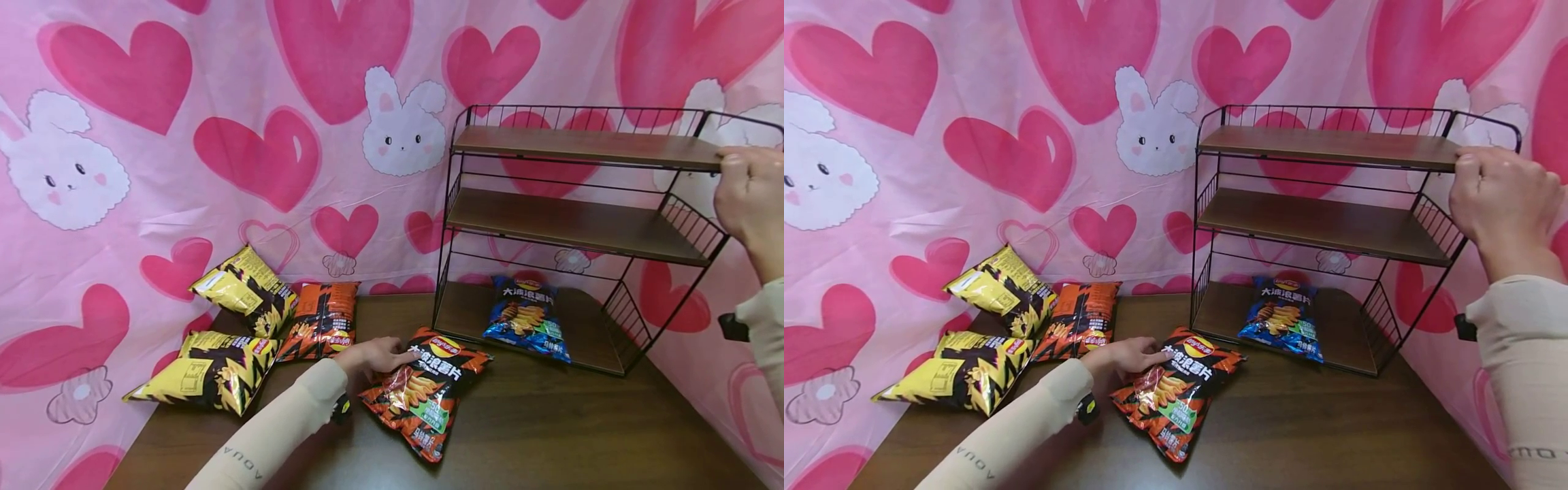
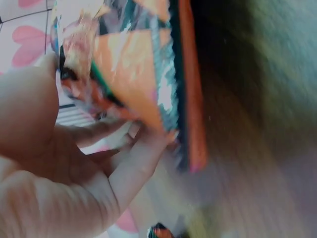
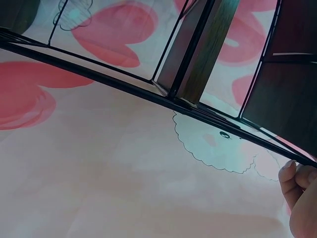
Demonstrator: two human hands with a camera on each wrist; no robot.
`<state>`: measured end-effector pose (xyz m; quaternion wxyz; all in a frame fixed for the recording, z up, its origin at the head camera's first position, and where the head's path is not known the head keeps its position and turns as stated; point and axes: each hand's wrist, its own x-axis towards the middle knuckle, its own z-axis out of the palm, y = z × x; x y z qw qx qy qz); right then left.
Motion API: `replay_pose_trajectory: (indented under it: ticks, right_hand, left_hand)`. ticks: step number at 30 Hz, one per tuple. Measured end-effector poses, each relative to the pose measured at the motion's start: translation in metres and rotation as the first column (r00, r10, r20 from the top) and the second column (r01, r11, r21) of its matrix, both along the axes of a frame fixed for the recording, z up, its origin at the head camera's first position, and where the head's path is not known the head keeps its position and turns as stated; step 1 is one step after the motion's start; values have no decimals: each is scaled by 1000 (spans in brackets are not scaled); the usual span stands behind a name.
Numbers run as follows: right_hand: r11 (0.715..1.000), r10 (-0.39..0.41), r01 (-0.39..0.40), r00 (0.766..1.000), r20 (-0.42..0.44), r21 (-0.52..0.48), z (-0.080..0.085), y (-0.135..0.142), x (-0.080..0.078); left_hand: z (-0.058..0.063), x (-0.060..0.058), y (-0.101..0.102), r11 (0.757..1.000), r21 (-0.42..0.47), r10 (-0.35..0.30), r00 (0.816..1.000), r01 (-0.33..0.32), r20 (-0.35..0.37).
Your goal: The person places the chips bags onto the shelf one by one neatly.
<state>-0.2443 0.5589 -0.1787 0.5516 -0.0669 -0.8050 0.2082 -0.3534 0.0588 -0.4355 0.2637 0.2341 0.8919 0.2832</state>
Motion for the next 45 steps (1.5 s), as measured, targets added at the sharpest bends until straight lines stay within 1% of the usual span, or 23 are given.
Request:
replay_pose_trajectory:
  ticks: [1, 3, 7, 10, 12, 13, 15, 18, 21, 25, 27, 30, 32, 33, 36, 38, 40, 41, 45]
  right_hand:
    - [1000, 0, 0, 1000, 2, -1, 0, 0, 0]
    - [1000, -6, 6, 1000, 14, -2, 0, 0, 1]
    - [1000, -26, 26, 999, 42, -2, 1, -1, 2]
    - [1000, -27, 27, 999, 42, 2, 2, -2, 2]
    - [1000, -29, 29, 999, 46, 6, 2, -3, 2]
    - [1000, -30, 30, 999, 45, 6, 3, -3, 3]
    - [999, -37, 36, 998, 59, 8, 3, -3, 3]
    - [999, -44, 44, 996, 75, 12, 4, -4, 4]
    - [999, -47, 47, 996, 81, 7, 4, -4, 4]
    - [999, -39, 39, 997, 69, -4, 3, -3, 4]
    - [1000, -29, 30, 998, 55, -4, 3, -2, 4]
    - [1000, -29, 29, 999, 40, 0, 3, -3, 4]
    - [999, -39, 39, 998, 52, 6, 3, -3, 4]
    - [999, -47, 47, 997, 60, 9, 3, -4, 5]
    - [999, -45, 45, 998, 52, 14, 3, -3, 4]
    - [999, -38, 37, 998, 41, 16, 3, -2, 4]
    - [999, -38, 38, 999, 32, 11, 3, -2, 4]
    - [999, -38, 37, 999, 34, 11, 3, -3, 4]
    - [997, -69, 68, 995, 73, 20, 3, -4, 6]
  left_hand:
    - [0, 1, 2, 1000, -5, -7, 1000, 6, -17]
    - [-1, 3, 6, 1000, -11, -6, 1000, 6, -23]
    - [-3, 6, 11, 1000, 3, 13, 1000, -13, -3]
    - [-5, 8, 14, 999, 33, 21, 1000, -21, 2]
    - [-6, 8, 16, 999, 49, 17, 1000, -16, -12]
    - [-7, 8, 17, 998, 62, 21, 1000, -21, -4]
    - [-7, 9, 19, 995, 86, 41, 999, -44, 30]
    - [-7, 9, 23, 992, 99, 68, 995, -75, 70]
    - [-6, 11, 26, 988, 126, 75, 987, -93, 142]
    - [-10, 13, 28, 974, 201, 55, 971, -103, 231]
    - [-13, 14, 28, 965, 242, 38, 967, -101, 251]
    - [-16, 12, 29, 949, 301, -3, 954, -91, 299]
    - [-16, 11, 29, 941, 326, -20, 944, -94, 329]
    - [-17, 10, 28, 938, 332, -21, 942, -98, 335]
    - [-16, 12, 25, 934, 332, 18, 947, -130, 319]
    - [-15, 14, 24, 928, 347, 28, 951, -139, 307]
    - [-15, 16, 23, 919, 371, 23, 958, -133, 287]
    - [-15, 17, 23, 911, 389, 17, 958, -133, 288]
    - [-15, 22, 25, 881, 457, 0, 966, -122, 259]
